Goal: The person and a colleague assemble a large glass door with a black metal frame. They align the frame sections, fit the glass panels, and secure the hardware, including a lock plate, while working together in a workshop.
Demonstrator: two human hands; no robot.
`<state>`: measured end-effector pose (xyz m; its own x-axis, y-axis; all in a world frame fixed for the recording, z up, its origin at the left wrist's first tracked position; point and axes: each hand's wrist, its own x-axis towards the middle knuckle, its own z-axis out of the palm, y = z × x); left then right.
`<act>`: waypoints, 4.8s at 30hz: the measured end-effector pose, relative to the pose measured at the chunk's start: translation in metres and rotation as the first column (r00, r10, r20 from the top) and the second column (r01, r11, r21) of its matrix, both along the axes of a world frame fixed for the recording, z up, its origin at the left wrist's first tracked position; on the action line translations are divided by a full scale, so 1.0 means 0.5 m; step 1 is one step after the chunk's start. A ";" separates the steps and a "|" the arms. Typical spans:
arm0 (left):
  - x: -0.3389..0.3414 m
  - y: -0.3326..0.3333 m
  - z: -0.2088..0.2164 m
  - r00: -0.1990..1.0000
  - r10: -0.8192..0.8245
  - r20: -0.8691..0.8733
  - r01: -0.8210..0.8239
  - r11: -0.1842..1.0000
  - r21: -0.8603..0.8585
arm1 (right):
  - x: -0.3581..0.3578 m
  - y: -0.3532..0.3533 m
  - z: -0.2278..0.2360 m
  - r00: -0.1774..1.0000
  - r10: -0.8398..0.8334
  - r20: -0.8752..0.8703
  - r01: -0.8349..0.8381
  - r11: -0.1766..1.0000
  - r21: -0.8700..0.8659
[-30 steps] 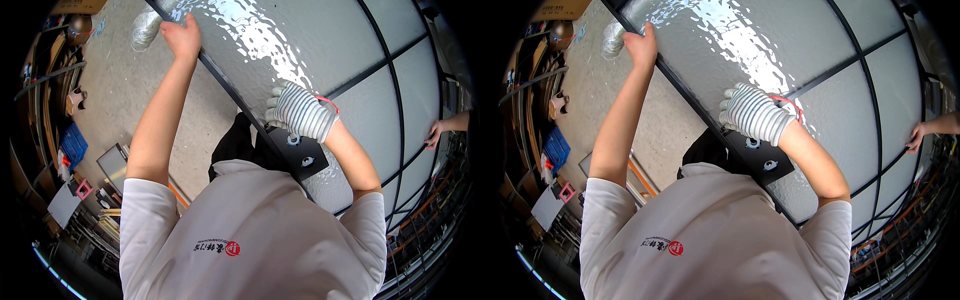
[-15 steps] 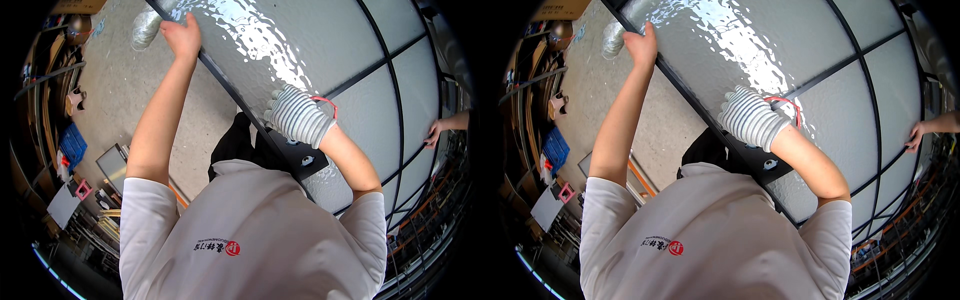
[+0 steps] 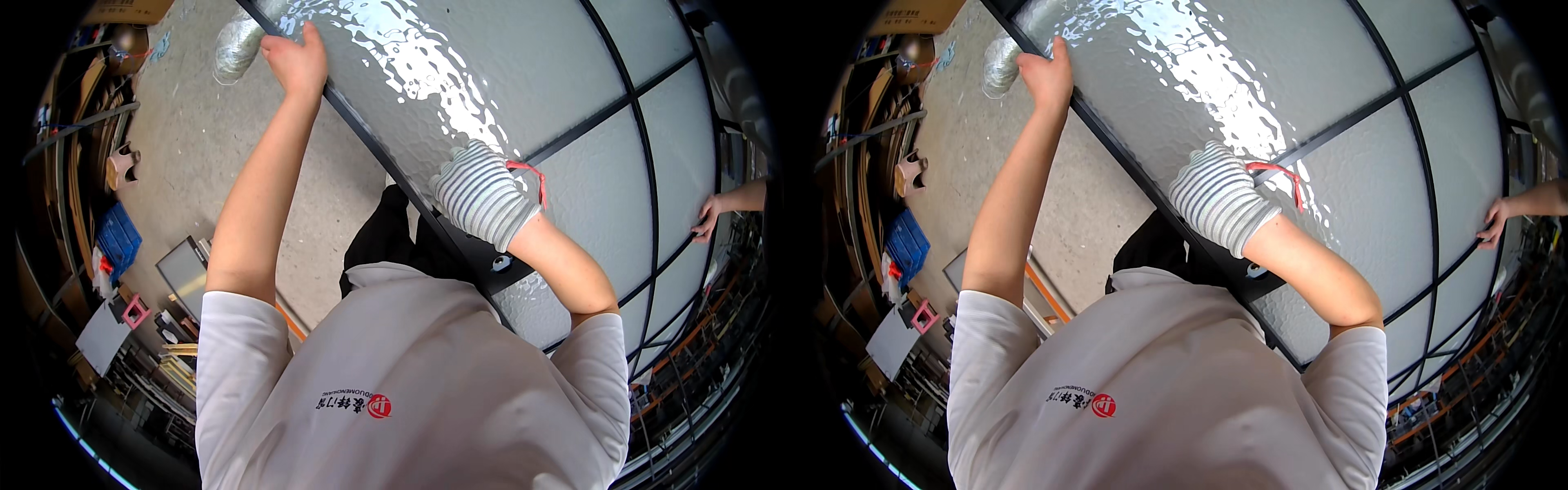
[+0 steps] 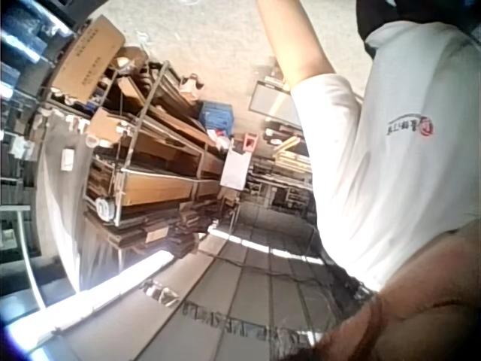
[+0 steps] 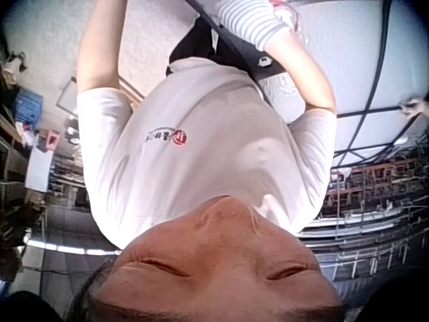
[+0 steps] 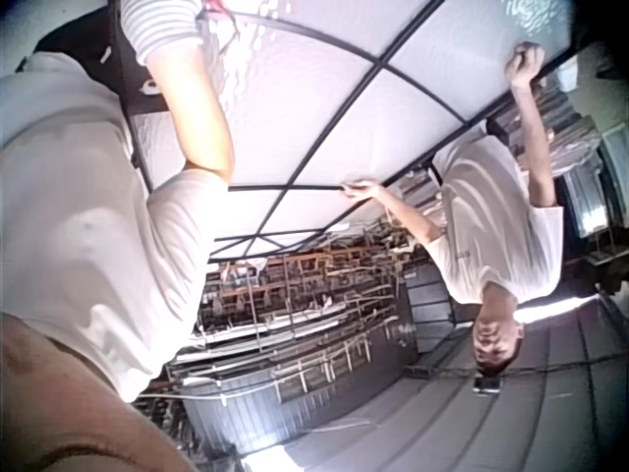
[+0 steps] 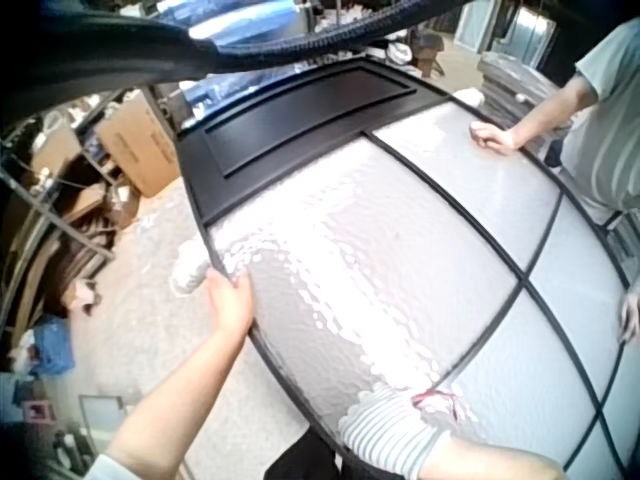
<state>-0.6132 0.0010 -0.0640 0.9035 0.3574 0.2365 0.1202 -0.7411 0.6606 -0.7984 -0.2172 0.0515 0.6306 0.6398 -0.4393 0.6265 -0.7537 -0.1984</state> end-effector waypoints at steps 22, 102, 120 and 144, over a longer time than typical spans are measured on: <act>-0.003 -0.004 0.009 0.998 -0.024 -0.057 0.020 0.997 -0.069 | -0.010 -0.011 -0.014 0.996 0.005 0.089 -0.014 0.994 0.108; 0.016 0.001 -0.026 0.997 0.003 -0.079 0.000 0.999 0.037 | -0.195 -0.121 0.097 0.637 -0.661 -0.396 0.768 0.503 0.397; -0.494 -0.129 0.121 0.153 -0.986 -0.071 0.957 0.166 -0.236 | -0.570 0.020 -0.042 -0.065 -0.827 -0.559 0.775 -0.395 0.494; -0.678 -0.420 0.212 0.258 -0.809 -0.528 0.842 -0.080 0.534 | -1.137 -0.237 -0.001 -0.300 -0.799 -0.521 0.612 -0.580 0.538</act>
<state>-0.9524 -0.2089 0.0418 0.4216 -0.8973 -0.1303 -0.9061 -0.4224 -0.0228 -1.3669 -0.3359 0.0512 0.5238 -0.8062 -0.2753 -0.5036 -0.0324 -0.8633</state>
